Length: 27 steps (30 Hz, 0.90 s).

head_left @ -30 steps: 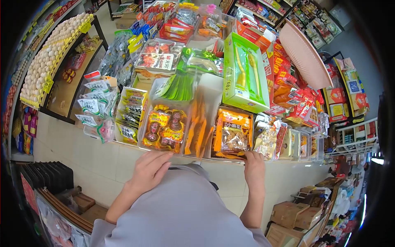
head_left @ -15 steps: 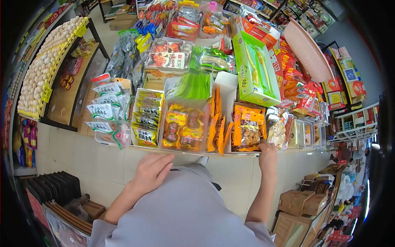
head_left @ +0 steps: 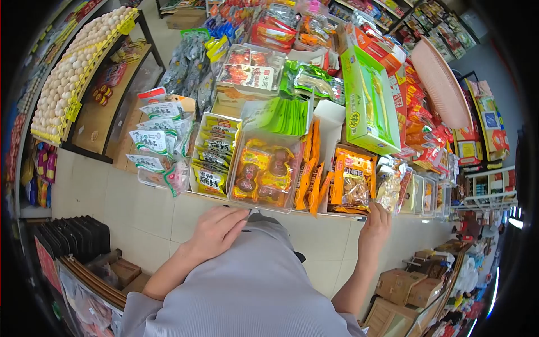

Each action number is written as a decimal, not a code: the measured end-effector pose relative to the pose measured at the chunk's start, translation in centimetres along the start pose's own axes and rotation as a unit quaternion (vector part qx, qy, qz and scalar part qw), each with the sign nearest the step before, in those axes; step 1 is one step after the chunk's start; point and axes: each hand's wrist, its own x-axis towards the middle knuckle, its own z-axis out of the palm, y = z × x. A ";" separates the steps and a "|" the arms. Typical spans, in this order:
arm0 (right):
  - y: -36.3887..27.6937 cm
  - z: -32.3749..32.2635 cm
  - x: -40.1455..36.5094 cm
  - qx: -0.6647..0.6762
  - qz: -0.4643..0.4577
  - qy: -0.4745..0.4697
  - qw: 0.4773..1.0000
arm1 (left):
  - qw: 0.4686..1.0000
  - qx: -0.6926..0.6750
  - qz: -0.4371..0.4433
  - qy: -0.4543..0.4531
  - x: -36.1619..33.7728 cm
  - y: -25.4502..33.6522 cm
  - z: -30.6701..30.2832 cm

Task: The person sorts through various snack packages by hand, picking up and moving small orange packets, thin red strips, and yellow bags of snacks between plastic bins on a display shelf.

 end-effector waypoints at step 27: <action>-17.9 6.1 2.4 0.257 -0.252 -0.157 0.920 | 0.964 0.192 -0.168 0.080 -2.6 4.8 1.7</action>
